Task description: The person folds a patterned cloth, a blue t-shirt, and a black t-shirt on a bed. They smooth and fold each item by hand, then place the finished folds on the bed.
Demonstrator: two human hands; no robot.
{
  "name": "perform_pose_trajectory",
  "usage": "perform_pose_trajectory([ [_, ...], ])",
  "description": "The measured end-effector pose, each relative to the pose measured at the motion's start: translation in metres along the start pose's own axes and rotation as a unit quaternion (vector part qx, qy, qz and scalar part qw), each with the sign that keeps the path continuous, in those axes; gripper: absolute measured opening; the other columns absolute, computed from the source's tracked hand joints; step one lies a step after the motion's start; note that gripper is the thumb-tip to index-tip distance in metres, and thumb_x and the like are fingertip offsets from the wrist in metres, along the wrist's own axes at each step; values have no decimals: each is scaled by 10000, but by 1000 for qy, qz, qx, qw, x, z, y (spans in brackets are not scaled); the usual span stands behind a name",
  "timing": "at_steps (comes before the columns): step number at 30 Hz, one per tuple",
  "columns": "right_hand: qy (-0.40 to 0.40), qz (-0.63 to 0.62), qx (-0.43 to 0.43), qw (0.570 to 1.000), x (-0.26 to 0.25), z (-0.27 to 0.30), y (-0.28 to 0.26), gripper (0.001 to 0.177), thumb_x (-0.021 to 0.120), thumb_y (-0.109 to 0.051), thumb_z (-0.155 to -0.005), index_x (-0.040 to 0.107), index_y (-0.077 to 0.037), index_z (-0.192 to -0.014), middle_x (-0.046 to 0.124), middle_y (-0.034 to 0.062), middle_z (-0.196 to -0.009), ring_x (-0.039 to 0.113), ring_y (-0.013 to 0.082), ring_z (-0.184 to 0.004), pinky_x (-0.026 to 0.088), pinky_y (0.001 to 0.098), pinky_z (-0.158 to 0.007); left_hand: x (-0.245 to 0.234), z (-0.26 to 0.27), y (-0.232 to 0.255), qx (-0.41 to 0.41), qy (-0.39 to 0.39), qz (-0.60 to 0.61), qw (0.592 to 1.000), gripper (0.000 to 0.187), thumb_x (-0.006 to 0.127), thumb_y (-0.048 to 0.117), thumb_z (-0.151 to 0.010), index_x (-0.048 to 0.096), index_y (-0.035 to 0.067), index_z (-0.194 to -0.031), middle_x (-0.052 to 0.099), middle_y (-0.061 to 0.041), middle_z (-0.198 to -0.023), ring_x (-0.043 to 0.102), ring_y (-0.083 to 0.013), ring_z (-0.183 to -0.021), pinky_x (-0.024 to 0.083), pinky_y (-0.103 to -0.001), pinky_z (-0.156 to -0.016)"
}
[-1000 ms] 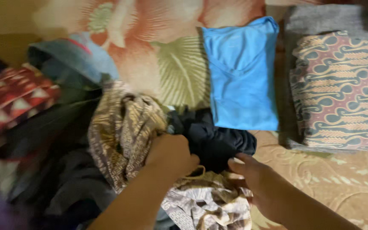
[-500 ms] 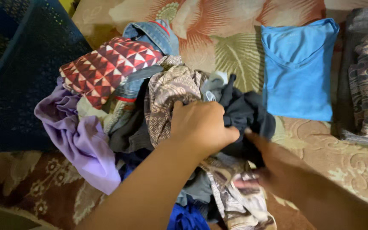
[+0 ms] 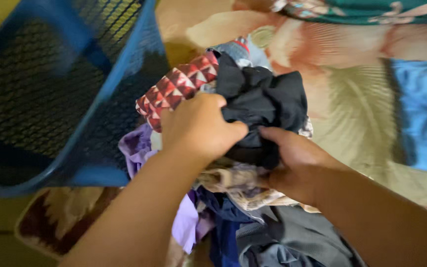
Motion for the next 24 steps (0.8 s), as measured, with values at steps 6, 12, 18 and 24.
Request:
perform_pose_trajectory([
  [6,-53,193,-133,971,64,-58,31,444,612,-189,-961,609,-122,-1401,666,74,-1274,672,268,-1133,569,544,-911,8,2,-123,-147,-47,-36,987,704,787,467,-728,594,307,-1385,670,-83,-1253,596,-330,-1211,411,-556,-1017],
  [12,20,359,-195,912,43,-54,32,539,730,-218,-885,637,8,-1366,655,135,-1237,721,343,-1109,654,427,-827,28,5,-120,-182,-76,-26,980,479,773,425,-811,637,210,-1216,671,-98,-1310,544,-385,-1317,422,-573,-1064],
  [18,292,403,-439,748,-2,19,-10,903,845,-110,-736,394,-55,-1517,551,293,-1335,627,435,-1151,557,492,-923,7,16,-62,-103,131,-5,986,728,749,118,-664,541,243,-1351,504,-186,-1414,355,-434,-1362,231,-726,-1059],
  [24,87,484,-506,709,-20,19,3,548,758,-88,-790,623,-71,-1321,724,187,-1206,671,301,-1116,527,424,-942,18,29,52,230,230,61,944,425,700,151,-756,719,183,-1179,624,-111,-1348,406,-399,-1410,165,-743,-1112],
])
Point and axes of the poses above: each hand's wrist, its own z-axis away from the middle knuckle, its own x-axis out of the palm, y = z × x, the point moved 6 cm from there along -z, towards the middle knuckle
